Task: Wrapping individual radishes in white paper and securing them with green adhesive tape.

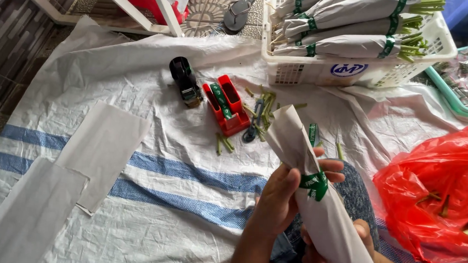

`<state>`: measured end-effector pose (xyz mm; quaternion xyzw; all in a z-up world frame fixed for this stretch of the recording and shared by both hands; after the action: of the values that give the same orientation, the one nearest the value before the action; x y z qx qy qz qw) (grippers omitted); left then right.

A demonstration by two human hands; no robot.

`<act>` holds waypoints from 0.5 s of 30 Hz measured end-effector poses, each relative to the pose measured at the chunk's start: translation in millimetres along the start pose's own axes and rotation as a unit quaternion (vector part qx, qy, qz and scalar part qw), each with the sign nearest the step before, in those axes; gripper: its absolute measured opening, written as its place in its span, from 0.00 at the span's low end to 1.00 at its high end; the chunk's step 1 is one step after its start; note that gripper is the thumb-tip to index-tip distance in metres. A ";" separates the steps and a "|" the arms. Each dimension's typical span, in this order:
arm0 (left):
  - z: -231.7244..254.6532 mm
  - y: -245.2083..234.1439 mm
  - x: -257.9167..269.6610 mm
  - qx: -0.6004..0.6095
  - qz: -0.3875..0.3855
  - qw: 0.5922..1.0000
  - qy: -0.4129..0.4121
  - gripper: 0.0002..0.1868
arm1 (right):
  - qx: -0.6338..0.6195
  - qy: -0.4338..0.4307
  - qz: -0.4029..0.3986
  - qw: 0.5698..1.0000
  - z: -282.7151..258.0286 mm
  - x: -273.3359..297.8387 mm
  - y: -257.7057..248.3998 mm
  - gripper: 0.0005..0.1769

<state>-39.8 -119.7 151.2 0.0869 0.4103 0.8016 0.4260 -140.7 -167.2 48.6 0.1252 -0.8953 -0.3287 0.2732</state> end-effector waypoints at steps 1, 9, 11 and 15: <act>-5.5 -7.1 1.0 0.032 0.024 0.999 0.004 0.30 | -0.008 0.005 -0.004 1.000 3.2 1.7 1.1 0.61; 17.0 -53.2 11.1 0.120 0.101 0.982 0.104 0.12 | 0.108 0.011 0.055 0.993 -49.0 4.8 -4.7 0.57; 18.7 -68.0 16.9 0.103 0.098 0.980 0.136 0.33 | 0.370 -0.078 0.062 0.924 -88.2 -1.5 2.2 0.55; -55.6 -96.7 33.1 0.078 0.168 0.983 0.019 0.55 | 0.695 -0.095 0.251 0.667 -196.8 -11.2 -35.9 0.57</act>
<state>-28.4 -98.1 37.4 0.1719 0.4590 0.8290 0.2692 -17.5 -292.1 145.4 0.0179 -0.8831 0.4597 0.0926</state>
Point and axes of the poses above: each hand's wrist, its own x-axis away from the middle knuckle, its own y-axis out of the palm, z = x × y, the point moved 9 cm from there along -x, towards the middle knuckle, and after that the axes turned 3 degrees about z, right-handed, at the moved point
